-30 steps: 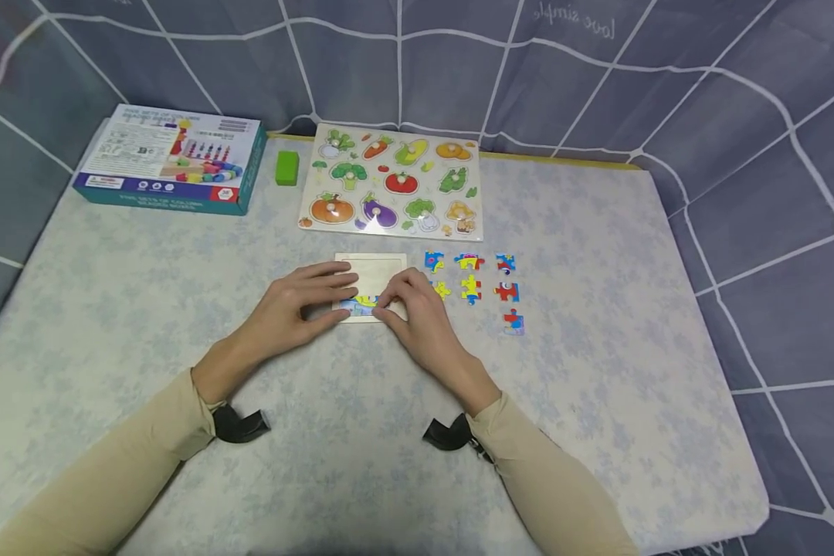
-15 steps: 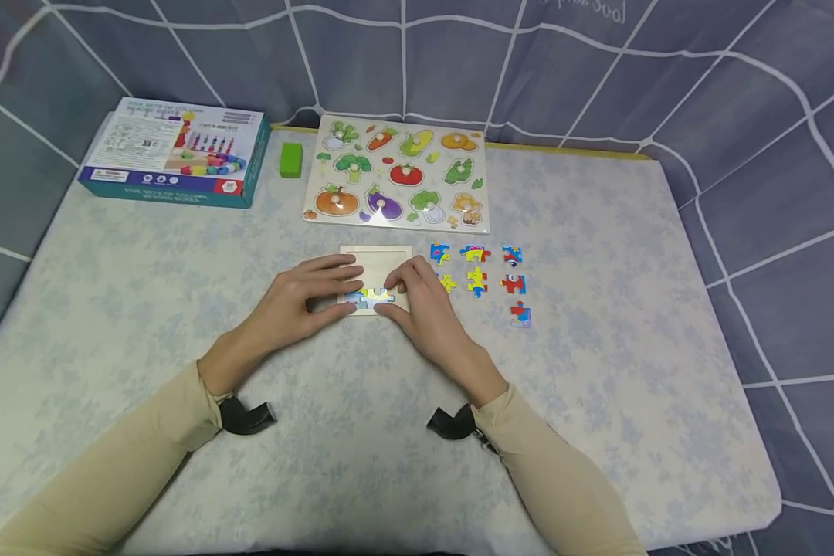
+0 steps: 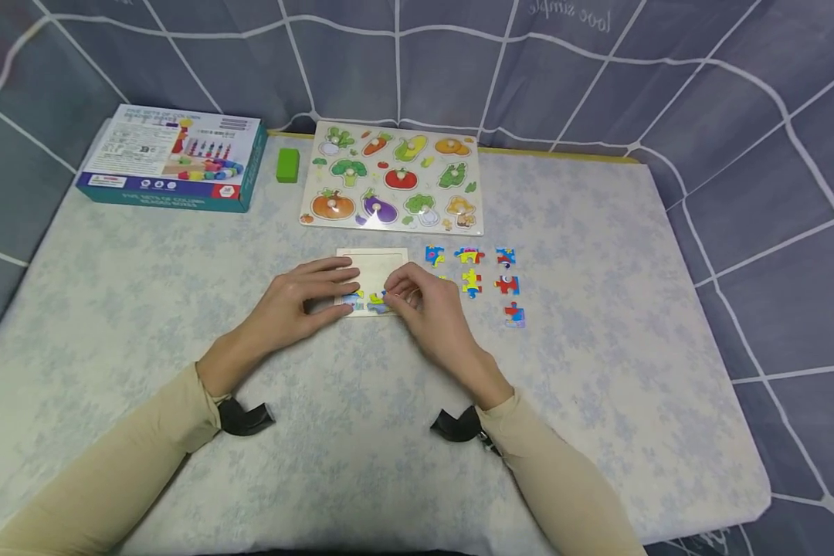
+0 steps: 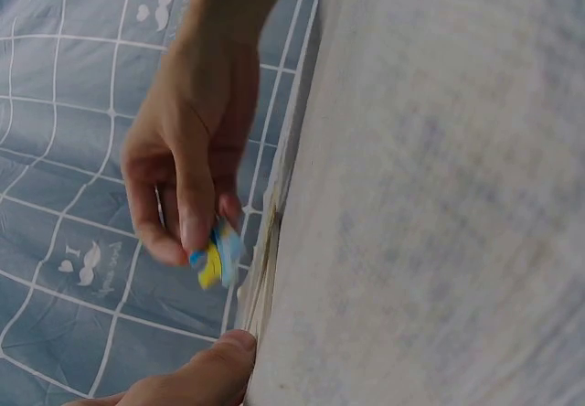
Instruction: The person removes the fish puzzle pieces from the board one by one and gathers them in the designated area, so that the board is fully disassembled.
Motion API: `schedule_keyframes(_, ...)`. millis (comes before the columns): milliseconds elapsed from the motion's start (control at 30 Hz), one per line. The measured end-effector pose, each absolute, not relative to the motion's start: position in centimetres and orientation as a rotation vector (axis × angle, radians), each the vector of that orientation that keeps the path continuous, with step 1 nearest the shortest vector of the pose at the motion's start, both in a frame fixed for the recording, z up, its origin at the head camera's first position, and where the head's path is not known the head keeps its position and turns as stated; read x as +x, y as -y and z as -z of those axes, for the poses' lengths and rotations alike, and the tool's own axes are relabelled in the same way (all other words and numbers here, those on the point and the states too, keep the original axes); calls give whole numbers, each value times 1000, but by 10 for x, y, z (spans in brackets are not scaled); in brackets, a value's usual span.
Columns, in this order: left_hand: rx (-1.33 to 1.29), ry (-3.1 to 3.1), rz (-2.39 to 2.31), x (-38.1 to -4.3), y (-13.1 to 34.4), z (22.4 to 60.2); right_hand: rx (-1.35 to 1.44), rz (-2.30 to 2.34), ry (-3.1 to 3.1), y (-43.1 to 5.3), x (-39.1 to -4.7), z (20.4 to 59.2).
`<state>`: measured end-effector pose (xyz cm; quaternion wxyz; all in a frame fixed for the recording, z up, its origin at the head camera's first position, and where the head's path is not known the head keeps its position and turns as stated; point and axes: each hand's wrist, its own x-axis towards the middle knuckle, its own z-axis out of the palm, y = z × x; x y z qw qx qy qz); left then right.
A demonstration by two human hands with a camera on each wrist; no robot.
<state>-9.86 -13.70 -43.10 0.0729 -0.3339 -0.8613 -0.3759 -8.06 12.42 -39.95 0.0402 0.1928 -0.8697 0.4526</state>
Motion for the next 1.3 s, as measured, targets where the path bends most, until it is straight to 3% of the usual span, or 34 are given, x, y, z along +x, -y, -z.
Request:
schedule_keyframes(200,-1004,2586,1142,-99,137,434,418,-1307,2634,-171,-63,389)
schedule_keyframes(467,-1000,2598,1118,-98,139,434,234,-1202,2693,-213,-51,407)
schedule_keyframes(1300,-998,2580,1128,-97,137,435,701,-750,2847,-238,-58,396)
